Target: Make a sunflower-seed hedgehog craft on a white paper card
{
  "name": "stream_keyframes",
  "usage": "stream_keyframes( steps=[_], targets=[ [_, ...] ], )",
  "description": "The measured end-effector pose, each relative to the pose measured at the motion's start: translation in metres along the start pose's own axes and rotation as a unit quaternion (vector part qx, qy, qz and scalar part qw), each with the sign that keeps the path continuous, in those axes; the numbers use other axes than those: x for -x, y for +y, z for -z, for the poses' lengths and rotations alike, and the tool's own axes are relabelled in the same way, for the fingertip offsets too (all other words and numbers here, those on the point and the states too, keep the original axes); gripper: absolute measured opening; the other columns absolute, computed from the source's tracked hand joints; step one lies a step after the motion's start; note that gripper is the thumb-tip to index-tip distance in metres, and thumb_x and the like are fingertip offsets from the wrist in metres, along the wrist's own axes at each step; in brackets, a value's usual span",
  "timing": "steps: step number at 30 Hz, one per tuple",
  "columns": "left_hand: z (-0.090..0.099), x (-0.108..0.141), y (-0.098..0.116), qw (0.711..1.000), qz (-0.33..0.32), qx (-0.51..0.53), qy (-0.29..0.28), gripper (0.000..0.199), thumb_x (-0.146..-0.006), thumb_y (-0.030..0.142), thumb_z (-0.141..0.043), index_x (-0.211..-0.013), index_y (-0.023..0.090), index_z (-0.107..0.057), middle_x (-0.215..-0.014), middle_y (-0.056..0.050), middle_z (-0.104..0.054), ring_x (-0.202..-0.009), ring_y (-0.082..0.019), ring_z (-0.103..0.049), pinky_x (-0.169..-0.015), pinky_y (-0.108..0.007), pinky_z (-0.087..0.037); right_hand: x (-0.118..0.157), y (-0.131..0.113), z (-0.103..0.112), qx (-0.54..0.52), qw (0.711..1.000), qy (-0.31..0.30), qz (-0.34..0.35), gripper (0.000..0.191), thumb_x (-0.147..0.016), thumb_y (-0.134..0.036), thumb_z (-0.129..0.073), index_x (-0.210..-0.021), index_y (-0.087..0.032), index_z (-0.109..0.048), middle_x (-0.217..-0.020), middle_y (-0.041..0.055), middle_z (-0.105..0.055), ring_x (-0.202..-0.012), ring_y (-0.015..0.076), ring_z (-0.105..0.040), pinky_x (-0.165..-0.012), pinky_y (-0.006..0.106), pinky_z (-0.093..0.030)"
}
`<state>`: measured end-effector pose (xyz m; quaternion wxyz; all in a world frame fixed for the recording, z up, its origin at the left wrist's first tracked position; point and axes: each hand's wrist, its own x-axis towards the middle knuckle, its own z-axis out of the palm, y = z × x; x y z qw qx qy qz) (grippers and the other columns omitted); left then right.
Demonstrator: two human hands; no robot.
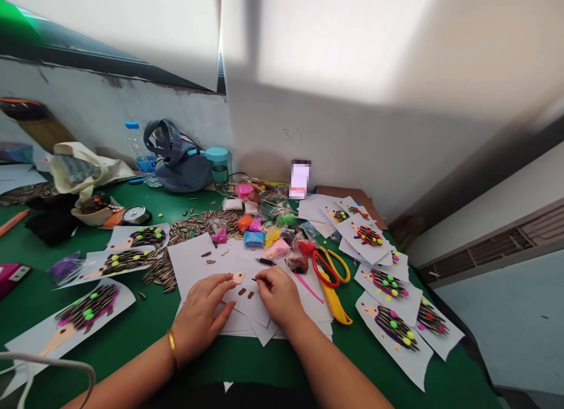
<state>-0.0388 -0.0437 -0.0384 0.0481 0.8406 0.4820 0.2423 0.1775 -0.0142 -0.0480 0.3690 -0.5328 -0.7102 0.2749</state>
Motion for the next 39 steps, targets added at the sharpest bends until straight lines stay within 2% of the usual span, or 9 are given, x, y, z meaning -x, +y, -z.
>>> stream_keyframes(
  steps=[3,6,9,13,19,24,29,35,39],
  targets=[
    [0.000,-0.003,-0.010,0.999,0.033,-0.008,0.011,0.031,-0.089,0.028,-0.054,-0.119,0.023,-0.060,-0.126,-0.009,-0.064,-0.117,-0.028,-0.057,-0.099,-0.047,-0.044,-0.001,0.004,0.004,-0.013,1.000,0.024,-0.003,0.015,-0.086,-0.019,-0.056,-0.090,-0.021,-0.070,-0.090,0.0043,-0.068,-0.083,0.0191,-0.062,-0.073,0.030,-0.049],
    [-0.003,-0.004,-0.017,0.999,0.039,-0.014,0.012,0.034,-0.088,0.027,-0.056,-0.121,0.021,-0.059,-0.131,-0.010,-0.062,-0.122,-0.029,-0.055,-0.102,-0.048,-0.043,-0.003,0.009,0.013,0.008,0.998,0.053,-0.015,0.015,-0.087,-0.022,-0.055,-0.094,-0.021,-0.068,-0.093,0.0050,-0.068,-0.084,0.0199,-0.062,-0.073,0.030,-0.049],
    [-0.005,-0.003,-0.020,0.999,0.023,-0.024,-0.008,0.042,-0.087,0.028,-0.058,-0.128,0.020,-0.055,-0.139,-0.010,-0.057,-0.130,-0.030,-0.050,-0.107,-0.051,-0.040,-0.005,0.014,0.024,0.072,0.995,0.062,-0.009,0.014,-0.086,-0.020,-0.054,-0.091,-0.020,-0.067,-0.089,0.0043,-0.068,-0.084,0.0201,-0.062,-0.076,0.031,-0.048],
    [-0.009,-0.001,-0.021,0.998,-0.009,-0.031,-0.049,0.050,-0.088,0.026,-0.056,-0.137,0.021,-0.046,-0.146,-0.009,-0.050,-0.138,-0.028,-0.042,-0.114,-0.053,-0.032,-0.005,0.019,0.033,0.185,0.982,0.035,0.023,0.015,-0.086,-0.015,-0.052,-0.086,-0.019,-0.067,-0.086,0.0049,-0.067,-0.087,0.0215,-0.060,-0.082,0.033,-0.046],
    [-0.009,-0.002,-0.021,0.997,-0.006,-0.029,-0.065,0.053,-0.088,0.026,-0.057,-0.139,0.023,-0.043,-0.149,-0.010,-0.046,-0.137,-0.027,-0.045,-0.115,-0.056,-0.030,0.000,0.016,0.030,0.285,0.957,0.045,0.035,0.018,-0.086,-0.017,-0.059,-0.098,-0.022,-0.070,-0.098,0.0082,-0.063,-0.099,0.0253,-0.055,-0.089,0.036,-0.043],
    [-0.009,-0.002,-0.020,0.998,0.001,-0.029,-0.054,0.054,-0.086,0.029,-0.061,-0.138,0.023,-0.045,-0.149,-0.012,-0.046,-0.135,-0.028,-0.046,-0.114,-0.058,-0.030,0.004,0.009,0.026,0.291,0.956,-0.007,0.025,0.017,-0.085,-0.027,-0.068,-0.102,-0.024,-0.070,-0.101,0.0069,-0.062,-0.096,0.0245,-0.055,-0.085,0.036,-0.042],
    [-0.010,-0.001,-0.020,0.999,0.008,-0.026,-0.046,0.058,-0.083,0.031,-0.065,-0.137,0.024,-0.046,-0.149,-0.013,-0.046,-0.137,-0.031,-0.043,-0.115,-0.059,-0.027,0.003,0.008,0.023,0.288,0.956,-0.026,0.043,0.019,-0.086,-0.023,-0.067,-0.103,-0.030,-0.072,-0.099,0.0052,-0.062,-0.095,0.0230,-0.055,-0.082,0.036,-0.041],
    [-0.003,-0.006,-0.025,0.996,0.020,-0.018,-0.085,0.073,-0.078,0.041,-0.072,-0.142,0.024,-0.041,-0.151,-0.015,-0.043,-0.140,-0.034,-0.039,-0.115,-0.063,-0.023,0.000,0.015,0.017,0.267,0.961,-0.010,0.065,0.025,-0.091,-0.016,-0.058,-0.104,-0.030,-0.073,-0.097,0.0060,-0.065,-0.093,0.0250,-0.056,-0.081,0.038,-0.043],
    [0.009,-0.018,-0.031,0.989,0.013,-0.011,-0.147,0.091,-0.070,0.047,-0.077,-0.147,0.025,-0.034,-0.153,-0.015,-0.039,-0.143,-0.035,-0.033,-0.116,-0.064,-0.017,-0.001,0.022,0.017,0.232,0.970,0.021,0.072,0.038,-0.089,-0.007,-0.050,-0.116,-0.024,-0.070,-0.102,0.0085,-0.065,-0.098,0.0259,-0.056,-0.086,0.038,-0.046]
  ],
)
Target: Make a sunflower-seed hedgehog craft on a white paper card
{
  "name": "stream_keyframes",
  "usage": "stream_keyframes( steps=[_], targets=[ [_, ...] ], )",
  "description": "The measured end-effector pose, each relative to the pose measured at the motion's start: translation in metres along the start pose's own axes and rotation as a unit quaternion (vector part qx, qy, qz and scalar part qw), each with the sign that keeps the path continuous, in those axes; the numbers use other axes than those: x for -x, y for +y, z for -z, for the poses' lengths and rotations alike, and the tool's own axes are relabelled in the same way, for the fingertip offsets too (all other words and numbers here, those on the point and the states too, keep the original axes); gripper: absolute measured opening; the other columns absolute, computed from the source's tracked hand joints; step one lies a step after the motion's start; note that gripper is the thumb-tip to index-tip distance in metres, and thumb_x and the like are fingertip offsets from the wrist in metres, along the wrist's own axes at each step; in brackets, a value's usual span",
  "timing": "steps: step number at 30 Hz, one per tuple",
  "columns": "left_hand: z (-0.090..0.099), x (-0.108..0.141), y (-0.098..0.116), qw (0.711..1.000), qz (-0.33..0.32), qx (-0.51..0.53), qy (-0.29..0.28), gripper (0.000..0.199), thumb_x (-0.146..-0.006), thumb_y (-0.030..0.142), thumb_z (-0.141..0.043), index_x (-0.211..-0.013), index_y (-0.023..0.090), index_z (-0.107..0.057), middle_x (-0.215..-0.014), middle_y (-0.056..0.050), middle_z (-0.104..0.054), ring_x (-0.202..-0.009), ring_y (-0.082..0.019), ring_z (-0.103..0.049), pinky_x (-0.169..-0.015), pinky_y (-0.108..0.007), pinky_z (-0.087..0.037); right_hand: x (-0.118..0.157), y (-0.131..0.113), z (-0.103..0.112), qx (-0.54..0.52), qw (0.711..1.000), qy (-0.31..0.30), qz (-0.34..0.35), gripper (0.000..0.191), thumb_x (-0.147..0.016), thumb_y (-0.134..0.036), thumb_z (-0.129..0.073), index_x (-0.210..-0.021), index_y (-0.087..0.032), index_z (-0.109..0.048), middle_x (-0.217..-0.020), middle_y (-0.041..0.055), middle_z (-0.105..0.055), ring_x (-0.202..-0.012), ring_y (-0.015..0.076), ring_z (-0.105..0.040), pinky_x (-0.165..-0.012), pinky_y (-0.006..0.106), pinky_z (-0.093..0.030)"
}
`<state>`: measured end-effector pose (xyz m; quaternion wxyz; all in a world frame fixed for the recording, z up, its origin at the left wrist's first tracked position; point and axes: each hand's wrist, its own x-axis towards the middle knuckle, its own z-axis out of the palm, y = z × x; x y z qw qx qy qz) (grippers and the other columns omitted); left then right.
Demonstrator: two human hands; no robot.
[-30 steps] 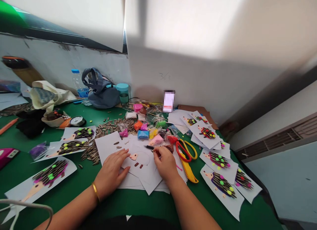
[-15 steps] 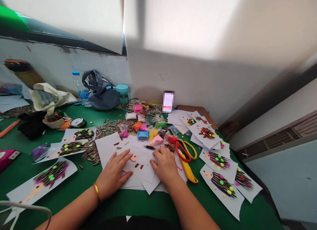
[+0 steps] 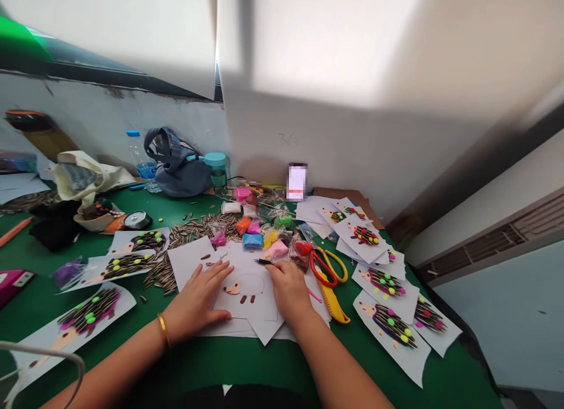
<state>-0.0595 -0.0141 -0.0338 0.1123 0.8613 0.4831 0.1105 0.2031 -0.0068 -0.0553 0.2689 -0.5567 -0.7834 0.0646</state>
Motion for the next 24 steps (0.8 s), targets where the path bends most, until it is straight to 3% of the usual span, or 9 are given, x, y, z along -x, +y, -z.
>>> stream_keyframes(
  steps=[4,8,19,24],
  targets=[
    [0.009,-0.010,-0.003,0.998,-0.043,0.002,-0.046,0.101,-0.066,0.054,-0.079,-0.150,0.027,-0.029,-0.154,-0.013,-0.038,-0.146,-0.035,-0.026,-0.116,-0.065,-0.011,0.000,0.007,-0.001,-0.016,1.000,0.019,-0.005,0.042,-0.088,-0.004,-0.046,-0.121,-0.021,-0.067,-0.108,0.0098,-0.064,-0.102,0.0249,-0.057,-0.089,0.037,-0.048],
    [0.008,-0.015,-0.006,0.996,-0.061,0.003,-0.068,0.103,-0.065,0.057,-0.078,-0.150,0.027,-0.029,-0.153,-0.012,-0.040,-0.144,-0.035,-0.030,-0.117,-0.065,-0.006,0.000,0.011,0.002,-0.018,0.999,0.023,-0.016,0.041,-0.087,-0.004,-0.047,-0.119,-0.020,-0.066,-0.111,0.0097,-0.065,-0.103,0.0244,-0.057,-0.091,0.038,-0.049],
    [-0.001,-0.015,-0.013,0.997,-0.067,-0.009,-0.036,0.103,-0.065,0.066,-0.074,-0.150,0.026,-0.031,-0.150,-0.014,-0.045,-0.143,-0.034,-0.033,-0.118,-0.062,-0.002,-0.001,0.004,0.006,-0.013,1.000,0.017,-0.010,0.025,-0.088,-0.013,-0.054,-0.106,-0.021,-0.070,-0.103,0.0087,-0.065,-0.099,0.0240,-0.057,-0.090,0.038,-0.047],
    [-0.002,-0.015,-0.014,0.997,-0.065,0.001,-0.037,0.100,-0.067,0.066,-0.072,-0.150,0.027,-0.032,-0.150,-0.013,-0.045,-0.143,-0.033,-0.033,-0.118,-0.061,-0.001,-0.003,0.008,0.014,-0.022,0.998,0.063,-0.002,0.023,-0.089,-0.016,-0.052,-0.102,-0.021,-0.070,-0.101,0.0091,-0.066,-0.098,0.0247,-0.058,-0.090,0.040,-0.047]
  ],
)
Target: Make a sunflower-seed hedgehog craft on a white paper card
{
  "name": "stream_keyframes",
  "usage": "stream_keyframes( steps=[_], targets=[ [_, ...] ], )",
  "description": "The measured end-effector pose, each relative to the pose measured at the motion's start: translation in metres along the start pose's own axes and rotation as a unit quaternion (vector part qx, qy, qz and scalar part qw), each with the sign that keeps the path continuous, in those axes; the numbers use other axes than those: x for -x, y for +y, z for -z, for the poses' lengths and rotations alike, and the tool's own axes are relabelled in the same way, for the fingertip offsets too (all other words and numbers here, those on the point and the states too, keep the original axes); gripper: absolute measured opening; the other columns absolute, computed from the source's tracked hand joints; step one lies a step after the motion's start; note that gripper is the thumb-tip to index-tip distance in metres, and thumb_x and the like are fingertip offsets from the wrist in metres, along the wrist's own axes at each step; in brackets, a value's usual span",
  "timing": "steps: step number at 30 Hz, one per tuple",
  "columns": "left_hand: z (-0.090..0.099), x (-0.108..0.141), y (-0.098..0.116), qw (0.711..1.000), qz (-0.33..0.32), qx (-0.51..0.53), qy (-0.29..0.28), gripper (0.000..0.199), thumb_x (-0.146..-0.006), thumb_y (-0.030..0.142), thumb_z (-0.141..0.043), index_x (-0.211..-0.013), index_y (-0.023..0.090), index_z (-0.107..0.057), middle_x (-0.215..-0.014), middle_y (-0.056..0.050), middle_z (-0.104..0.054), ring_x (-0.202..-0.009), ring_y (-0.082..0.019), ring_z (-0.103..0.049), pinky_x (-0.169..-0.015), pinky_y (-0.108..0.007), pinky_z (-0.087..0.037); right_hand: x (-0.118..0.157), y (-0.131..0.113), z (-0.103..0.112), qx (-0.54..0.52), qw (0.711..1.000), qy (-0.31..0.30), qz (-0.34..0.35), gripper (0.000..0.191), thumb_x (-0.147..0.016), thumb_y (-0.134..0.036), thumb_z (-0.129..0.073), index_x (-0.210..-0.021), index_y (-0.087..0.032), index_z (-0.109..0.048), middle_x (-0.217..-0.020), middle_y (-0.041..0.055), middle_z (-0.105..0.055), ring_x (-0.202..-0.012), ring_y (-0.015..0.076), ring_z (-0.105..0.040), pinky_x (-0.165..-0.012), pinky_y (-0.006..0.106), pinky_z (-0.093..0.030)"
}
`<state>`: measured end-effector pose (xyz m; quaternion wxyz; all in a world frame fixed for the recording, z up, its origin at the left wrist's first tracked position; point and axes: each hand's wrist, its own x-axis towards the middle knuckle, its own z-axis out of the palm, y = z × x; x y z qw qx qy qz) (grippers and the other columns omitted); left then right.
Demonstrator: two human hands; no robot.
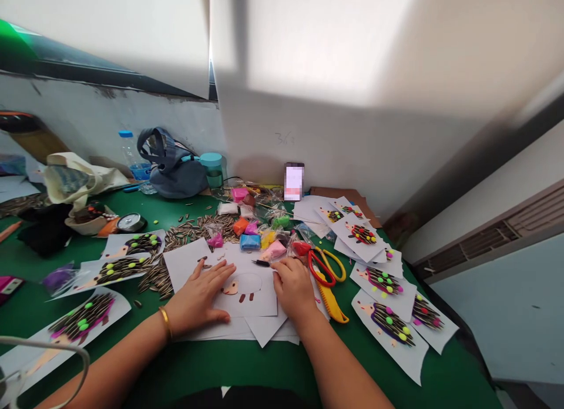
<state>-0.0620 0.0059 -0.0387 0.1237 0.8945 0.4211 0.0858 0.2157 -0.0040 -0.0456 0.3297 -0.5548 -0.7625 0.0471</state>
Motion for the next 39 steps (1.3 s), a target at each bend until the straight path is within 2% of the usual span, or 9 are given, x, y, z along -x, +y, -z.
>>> stream_keyframes(
  steps=[6,9,13,20,23,28,32,35,39],
  targets=[
    [0.002,-0.001,0.001,1.000,0.006,0.005,-0.006,0.104,-0.064,0.065,-0.075,-0.150,0.026,-0.030,-0.150,-0.014,-0.044,-0.142,-0.035,-0.034,-0.117,-0.063,-0.003,-0.014,0.029,0.036,0.005,0.993,0.097,-0.072,0.026,-0.094,-0.021,-0.044,-0.100,-0.019,-0.068,-0.100,0.0096,-0.066,-0.096,0.0234,-0.058,-0.088,0.038,-0.046],
    [0.002,-0.001,0.002,1.000,0.001,0.004,0.005,0.105,-0.063,0.064,-0.076,-0.149,0.027,-0.031,-0.149,-0.014,-0.046,-0.141,-0.035,-0.036,-0.117,-0.063,-0.002,-0.016,0.045,0.048,0.070,0.991,0.043,-0.107,0.026,-0.091,-0.021,-0.048,-0.103,-0.022,-0.071,-0.099,0.0083,-0.065,-0.095,0.0235,-0.058,-0.083,0.037,-0.045],
    [0.003,-0.002,0.003,1.000,0.005,0.005,0.002,0.102,-0.064,0.065,-0.075,-0.149,0.026,-0.033,-0.148,-0.014,-0.047,-0.141,-0.035,-0.036,-0.117,-0.064,0.002,-0.012,0.053,0.043,0.150,0.983,-0.039,-0.094,0.022,-0.081,-0.024,-0.064,-0.101,-0.026,-0.072,-0.102,0.0070,-0.065,-0.094,0.0248,-0.057,-0.078,0.036,-0.041],
    [0.004,-0.002,0.003,1.000,0.012,0.006,-0.003,0.098,-0.066,0.065,-0.073,-0.148,0.027,-0.035,-0.148,-0.014,-0.047,-0.141,-0.035,-0.036,-0.116,-0.065,0.004,-0.009,0.048,0.030,0.142,0.985,-0.016,-0.093,0.015,-0.079,-0.022,-0.064,-0.094,-0.024,-0.066,-0.099,0.0056,-0.065,-0.092,0.0246,-0.057,-0.078,0.036,-0.039],
    [0.004,-0.003,0.003,1.000,0.011,0.005,-0.007,0.098,-0.066,0.066,-0.073,-0.147,0.028,-0.035,-0.149,-0.014,-0.047,-0.141,-0.036,-0.036,-0.115,-0.066,0.005,-0.009,0.048,0.030,0.116,0.986,-0.012,-0.116,0.012,-0.077,-0.020,-0.061,-0.089,-0.021,-0.061,-0.088,0.0035,-0.065,-0.085,0.0222,-0.057,-0.076,0.034,-0.039],
    [0.005,-0.003,0.005,1.000,0.017,0.009,-0.013,0.097,-0.065,0.064,-0.075,-0.147,0.028,-0.036,-0.149,-0.014,-0.045,-0.141,-0.037,-0.035,-0.113,-0.069,0.004,-0.008,0.044,0.030,0.136,0.987,-0.008,-0.089,0.033,-0.078,-0.015,-0.050,-0.109,-0.022,-0.060,-0.099,0.0054,-0.065,-0.094,0.0241,-0.055,-0.079,0.035,-0.037],
    [0.006,-0.002,0.005,1.000,0.018,0.011,-0.012,0.097,-0.066,0.063,-0.075,-0.148,0.029,-0.035,-0.150,-0.014,-0.045,-0.142,-0.037,-0.034,-0.113,-0.068,0.006,-0.010,0.035,0.033,0.143,0.985,-0.028,-0.088,0.020,-0.083,-0.028,-0.053,-0.100,-0.023,-0.063,-0.096,0.0049,-0.064,-0.092,0.0243,-0.054,-0.079,0.036,-0.035],
    [0.006,-0.002,0.005,1.000,0.022,0.014,-0.017,0.099,-0.066,0.062,-0.075,-0.148,0.029,-0.033,-0.151,-0.013,-0.044,-0.142,-0.037,-0.033,-0.113,-0.069,0.006,-0.011,0.033,0.034,0.137,0.986,-0.029,-0.094,0.024,-0.087,-0.046,-0.056,-0.091,-0.024,-0.064,-0.092,0.0041,-0.064,-0.089,0.0239,-0.053,-0.078,0.036,-0.033],
    [0.006,-0.003,0.006,0.999,0.030,0.016,-0.024,0.101,-0.065,0.062,-0.076,-0.149,0.029,-0.032,-0.151,-0.013,-0.043,-0.143,-0.037,-0.031,-0.113,-0.068,0.007,-0.012,0.036,0.030,0.154,0.983,-0.007,-0.099,0.027,-0.093,-0.042,-0.050,-0.083,-0.023,-0.067,-0.086,0.0032,-0.065,-0.087,0.0218,-0.054,-0.080,0.035,-0.031]
  ],
)
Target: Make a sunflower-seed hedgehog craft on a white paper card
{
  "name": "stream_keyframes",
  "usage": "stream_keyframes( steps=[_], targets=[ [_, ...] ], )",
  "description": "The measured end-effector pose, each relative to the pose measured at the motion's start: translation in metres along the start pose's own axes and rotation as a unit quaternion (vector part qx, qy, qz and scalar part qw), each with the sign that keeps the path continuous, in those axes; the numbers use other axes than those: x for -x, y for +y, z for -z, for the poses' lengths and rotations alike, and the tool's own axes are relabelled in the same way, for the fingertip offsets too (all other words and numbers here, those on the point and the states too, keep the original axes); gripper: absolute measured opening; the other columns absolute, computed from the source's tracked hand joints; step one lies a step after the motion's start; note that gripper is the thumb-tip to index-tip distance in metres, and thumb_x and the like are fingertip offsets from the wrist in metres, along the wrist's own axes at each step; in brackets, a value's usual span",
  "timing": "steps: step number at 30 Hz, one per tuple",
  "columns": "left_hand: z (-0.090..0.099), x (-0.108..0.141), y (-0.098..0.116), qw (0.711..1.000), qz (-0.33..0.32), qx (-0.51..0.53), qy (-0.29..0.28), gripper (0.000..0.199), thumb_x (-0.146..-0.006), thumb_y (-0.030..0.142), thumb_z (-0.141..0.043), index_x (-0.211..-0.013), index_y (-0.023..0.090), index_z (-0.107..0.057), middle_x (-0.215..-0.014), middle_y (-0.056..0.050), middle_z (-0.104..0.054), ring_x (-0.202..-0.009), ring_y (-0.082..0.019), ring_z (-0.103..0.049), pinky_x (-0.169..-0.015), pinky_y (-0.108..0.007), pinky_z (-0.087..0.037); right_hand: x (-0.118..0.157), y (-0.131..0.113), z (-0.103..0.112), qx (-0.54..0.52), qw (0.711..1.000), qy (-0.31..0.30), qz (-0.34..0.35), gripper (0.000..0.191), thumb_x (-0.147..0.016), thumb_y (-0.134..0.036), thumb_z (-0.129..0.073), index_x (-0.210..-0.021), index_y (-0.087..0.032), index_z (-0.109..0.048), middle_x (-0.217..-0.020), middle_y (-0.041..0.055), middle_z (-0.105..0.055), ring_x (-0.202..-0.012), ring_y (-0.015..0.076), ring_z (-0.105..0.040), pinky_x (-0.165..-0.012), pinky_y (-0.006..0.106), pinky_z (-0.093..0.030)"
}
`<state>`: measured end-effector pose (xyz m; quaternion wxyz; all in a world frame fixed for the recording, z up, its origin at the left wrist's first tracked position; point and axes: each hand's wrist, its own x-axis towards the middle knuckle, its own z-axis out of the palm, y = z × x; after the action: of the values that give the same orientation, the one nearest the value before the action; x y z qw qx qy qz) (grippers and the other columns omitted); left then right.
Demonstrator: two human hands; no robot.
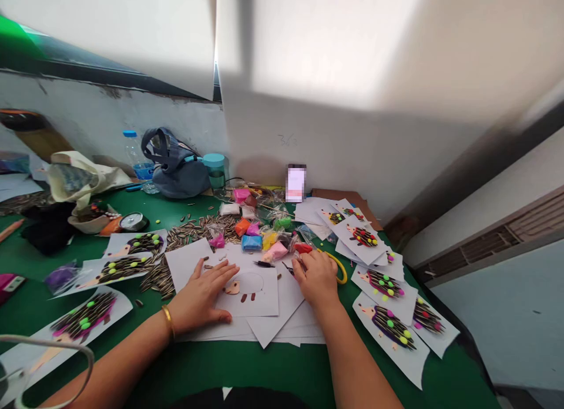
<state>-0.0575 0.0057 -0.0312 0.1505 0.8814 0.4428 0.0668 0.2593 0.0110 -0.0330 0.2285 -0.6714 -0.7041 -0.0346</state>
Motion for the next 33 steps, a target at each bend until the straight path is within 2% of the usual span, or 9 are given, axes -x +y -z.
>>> stream_keyframes(
  steps=[5,9,12,20,24,27,29,33],
  targets=[
    [-0.002,0.000,-0.001,1.000,0.000,0.001,0.004,0.099,-0.066,0.062,-0.075,-0.149,0.029,-0.032,-0.151,-0.012,-0.043,-0.143,-0.037,-0.030,-0.114,-0.066,0.009,0.001,-0.001,-0.006,0.033,0.999,0.015,-0.007,0.024,-0.094,-0.029,-0.049,-0.080,-0.021,-0.068,-0.088,0.0040,-0.067,-0.087,0.0213,-0.054,-0.080,0.036,-0.029],
    [-0.003,0.000,-0.002,1.000,0.000,0.002,0.004,0.098,-0.067,0.063,-0.074,-0.149,0.030,-0.032,-0.153,-0.013,-0.041,-0.144,-0.036,-0.030,-0.114,-0.067,0.008,0.002,-0.003,-0.006,0.038,0.999,0.016,0.000,0.018,-0.093,-0.032,-0.054,-0.096,-0.023,-0.070,-0.095,0.0044,-0.068,-0.094,0.0231,-0.055,-0.083,0.038,-0.029],
    [-0.002,-0.001,-0.003,1.000,-0.002,-0.002,0.003,0.096,-0.068,0.064,-0.073,-0.148,0.029,-0.034,-0.152,-0.013,-0.041,-0.143,-0.037,-0.031,-0.114,-0.068,0.006,0.003,-0.003,-0.005,0.043,0.999,0.004,0.006,0.021,-0.092,-0.037,-0.057,-0.103,-0.023,-0.069,-0.100,0.0056,-0.068,-0.100,0.0254,-0.055,-0.086,0.040,-0.029],
    [0.001,0.000,-0.004,0.999,-0.027,-0.016,0.025,0.061,-0.087,0.060,-0.055,-0.138,0.028,-0.050,-0.147,-0.012,-0.049,-0.141,-0.035,-0.036,-0.113,-0.069,0.001,0.003,-0.002,-0.007,0.046,0.999,0.013,0.016,0.029,-0.092,-0.043,-0.057,-0.110,-0.023,-0.068,-0.110,0.0076,-0.067,-0.107,0.0281,-0.055,-0.091,0.043,-0.031],
    [0.007,-0.002,-0.004,0.999,-0.019,-0.023,0.033,0.046,-0.092,0.053,-0.052,-0.129,0.028,-0.058,-0.145,-0.011,-0.052,-0.138,-0.033,-0.040,-0.114,-0.067,-0.013,0.004,-0.003,-0.007,0.045,0.999,0.021,0.016,0.031,-0.093,-0.040,-0.055,-0.113,-0.021,-0.067,-0.114,0.0086,-0.067,-0.108,0.0283,-0.055,-0.094,0.044,-0.030],
    [0.016,-0.010,-0.004,0.997,0.015,-0.031,0.063,0.036,-0.091,0.043,-0.056,-0.121,0.024,-0.064,-0.136,-0.012,-0.059,-0.126,-0.030,-0.053,-0.110,-0.055,-0.032,0.005,-0.003,-0.007,0.046,0.998,0.027,0.015,0.033,-0.093,-0.040,-0.055,-0.118,-0.021,-0.065,-0.117,0.0087,-0.066,-0.110,0.0287,-0.054,-0.095,0.044,-0.030],
    [0.023,-0.019,-0.005,0.994,0.046,-0.042,0.092,0.031,-0.089,0.038,-0.059,-0.115,0.023,-0.068,-0.127,-0.011,-0.064,-0.115,-0.028,-0.059,-0.102,-0.046,-0.042,0.004,-0.002,-0.008,0.046,0.998,0.030,0.017,0.033,-0.092,-0.039,-0.056,-0.118,-0.021,-0.066,-0.118,0.0085,-0.066,-0.110,0.0285,-0.055,-0.094,0.043,-0.030],
    [0.036,-0.047,-0.008,0.979,0.110,-0.093,0.143,0.029,-0.087,0.037,-0.060,-0.111,0.023,-0.069,-0.120,-0.010,-0.066,-0.109,-0.029,-0.059,-0.093,-0.044,-0.042,0.004,-0.003,-0.010,0.048,0.998,0.024,0.026,0.027,-0.095,-0.034,-0.052,-0.111,-0.021,-0.069,-0.114,0.0078,-0.069,-0.104,0.0257,-0.057,-0.092,0.042,-0.030]
  ],
)
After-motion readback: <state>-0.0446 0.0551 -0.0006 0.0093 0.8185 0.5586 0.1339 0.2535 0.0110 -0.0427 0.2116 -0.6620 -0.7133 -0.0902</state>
